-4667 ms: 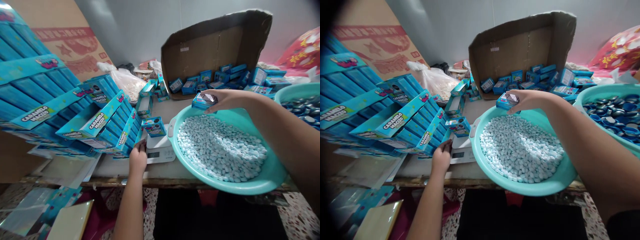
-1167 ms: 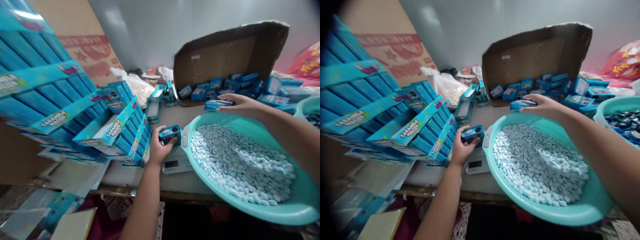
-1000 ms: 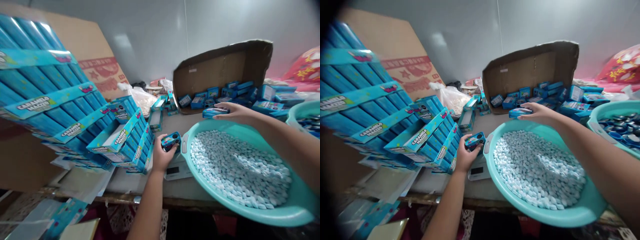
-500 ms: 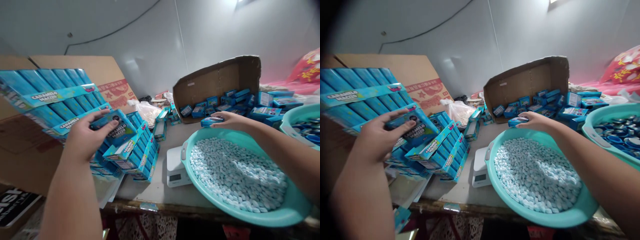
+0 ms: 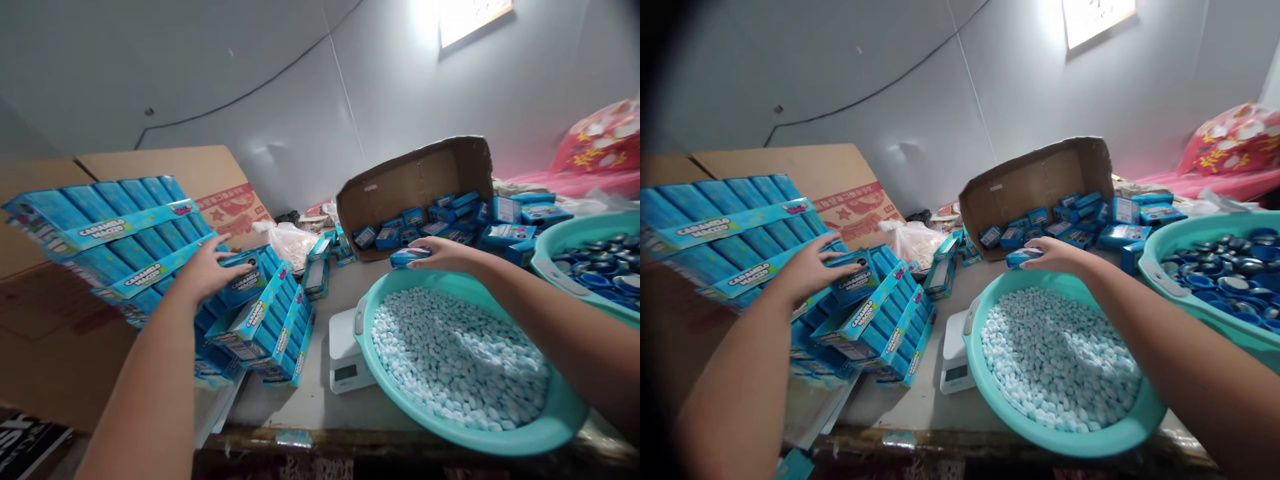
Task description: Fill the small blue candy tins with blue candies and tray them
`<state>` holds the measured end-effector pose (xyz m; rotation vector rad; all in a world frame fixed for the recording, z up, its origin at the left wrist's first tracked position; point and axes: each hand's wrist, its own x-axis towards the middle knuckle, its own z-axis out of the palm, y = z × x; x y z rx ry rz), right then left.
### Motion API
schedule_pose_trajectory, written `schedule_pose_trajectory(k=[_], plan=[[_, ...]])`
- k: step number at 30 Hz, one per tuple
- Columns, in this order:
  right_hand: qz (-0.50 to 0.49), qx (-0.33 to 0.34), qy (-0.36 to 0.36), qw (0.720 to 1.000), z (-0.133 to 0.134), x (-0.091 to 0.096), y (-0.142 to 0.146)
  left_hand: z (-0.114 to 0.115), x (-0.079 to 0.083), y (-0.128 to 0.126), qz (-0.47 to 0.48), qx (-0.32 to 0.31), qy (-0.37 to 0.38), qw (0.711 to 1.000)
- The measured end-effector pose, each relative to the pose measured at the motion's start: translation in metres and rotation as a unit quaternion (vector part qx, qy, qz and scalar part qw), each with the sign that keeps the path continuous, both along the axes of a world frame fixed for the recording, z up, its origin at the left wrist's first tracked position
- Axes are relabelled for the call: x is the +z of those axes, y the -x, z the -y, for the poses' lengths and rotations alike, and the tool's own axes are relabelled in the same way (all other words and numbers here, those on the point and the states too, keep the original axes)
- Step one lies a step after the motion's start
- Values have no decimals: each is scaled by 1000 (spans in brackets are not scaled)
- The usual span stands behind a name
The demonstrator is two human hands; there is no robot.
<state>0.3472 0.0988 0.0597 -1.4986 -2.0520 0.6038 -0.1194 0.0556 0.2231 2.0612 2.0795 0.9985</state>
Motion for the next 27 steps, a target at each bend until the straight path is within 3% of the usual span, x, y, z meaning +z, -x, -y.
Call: schedule_pose_trajectory(k=[3,9,14,18,27], plan=[[5,-2,4,1000,0,1,0,-1,-1,15,77,-107,43,990],[4,1,-12,1000,-4,-4,-1,-20,-19,30,237,-151,25,959],[9,-12,-27,1000,-6,-7,-2,-35,-47,28,317,-124,-63,938],[18,-23,-22,999,-6,-7,-2,-37,-64,24,338,-73,-67,936],[25,-19,-15,999,-7,-7,-2,-39,-68,26,348,25,-75,934]])
